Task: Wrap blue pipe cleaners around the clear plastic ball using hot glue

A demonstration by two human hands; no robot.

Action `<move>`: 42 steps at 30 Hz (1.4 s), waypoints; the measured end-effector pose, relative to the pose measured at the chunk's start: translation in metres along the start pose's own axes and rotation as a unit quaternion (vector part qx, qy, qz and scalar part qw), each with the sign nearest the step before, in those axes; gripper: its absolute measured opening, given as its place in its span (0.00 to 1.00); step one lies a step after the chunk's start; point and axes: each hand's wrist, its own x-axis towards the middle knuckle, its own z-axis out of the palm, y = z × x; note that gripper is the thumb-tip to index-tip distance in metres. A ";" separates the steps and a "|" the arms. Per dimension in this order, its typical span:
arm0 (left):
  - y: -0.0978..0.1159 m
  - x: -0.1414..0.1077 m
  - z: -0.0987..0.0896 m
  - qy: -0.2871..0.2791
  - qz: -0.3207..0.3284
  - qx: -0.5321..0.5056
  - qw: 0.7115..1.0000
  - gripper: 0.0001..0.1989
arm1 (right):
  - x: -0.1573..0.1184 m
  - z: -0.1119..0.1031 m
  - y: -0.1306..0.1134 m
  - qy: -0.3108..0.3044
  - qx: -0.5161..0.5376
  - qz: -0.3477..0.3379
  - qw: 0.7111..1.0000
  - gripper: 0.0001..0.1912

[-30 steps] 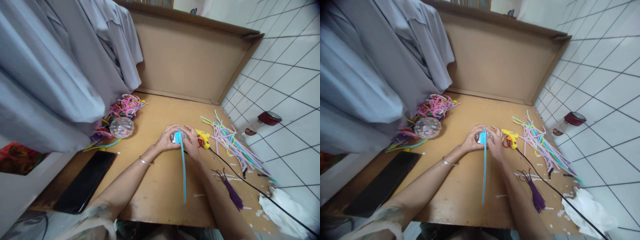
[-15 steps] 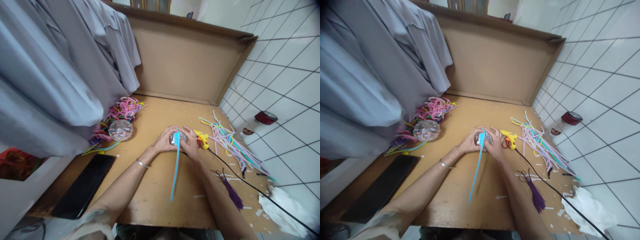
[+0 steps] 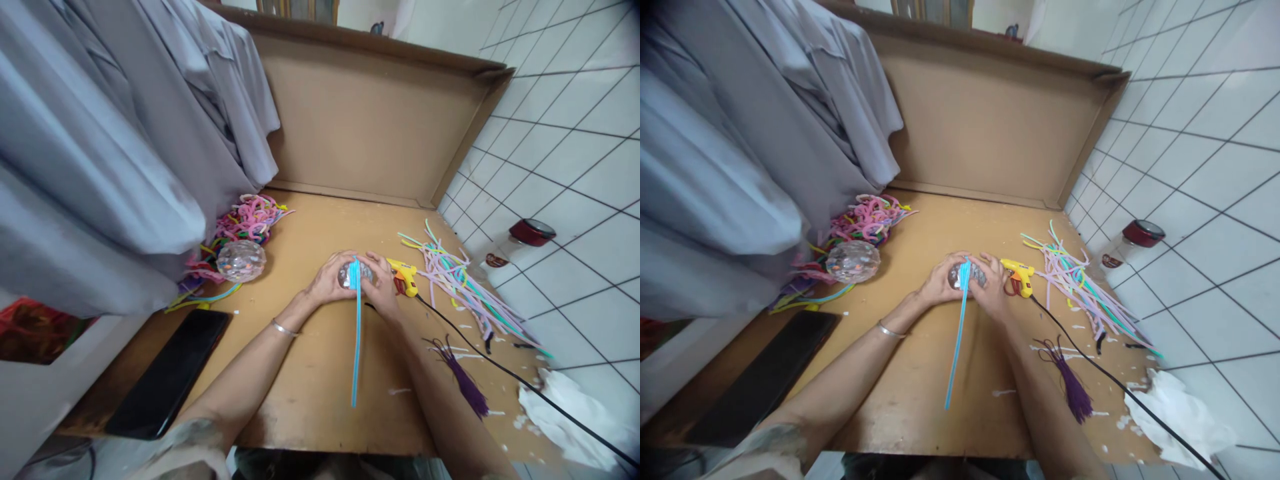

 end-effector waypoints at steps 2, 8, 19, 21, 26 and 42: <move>0.000 0.000 0.000 -0.006 0.003 0.009 1.000 0.34 | 0.000 0.000 0.001 -0.001 0.000 -0.001 1.000 0.24; -0.001 -0.004 0.001 -0.012 -0.009 0.029 0.999 0.38 | 0.001 0.001 0.004 0.000 -0.002 -0.002 1.000 0.25; -0.004 -0.005 0.002 -0.001 -0.001 0.022 1.000 0.36 | 0.000 0.003 0.006 0.003 0.010 0.004 1.000 0.25; -0.003 -0.005 0.002 -0.005 0.004 0.027 1.000 0.37 | 0.000 0.003 0.005 0.004 0.014 0.002 1.000 0.25; -0.001 -0.005 0.000 -0.016 0.014 0.035 0.999 0.34 | -0.001 0.002 0.005 -0.003 0.023 0.004 1.000 0.24; 0.001 -0.002 0.000 -0.037 0.011 0.022 0.999 0.30 | 0.000 -0.002 0.003 -0.007 0.016 0.019 1.000 0.21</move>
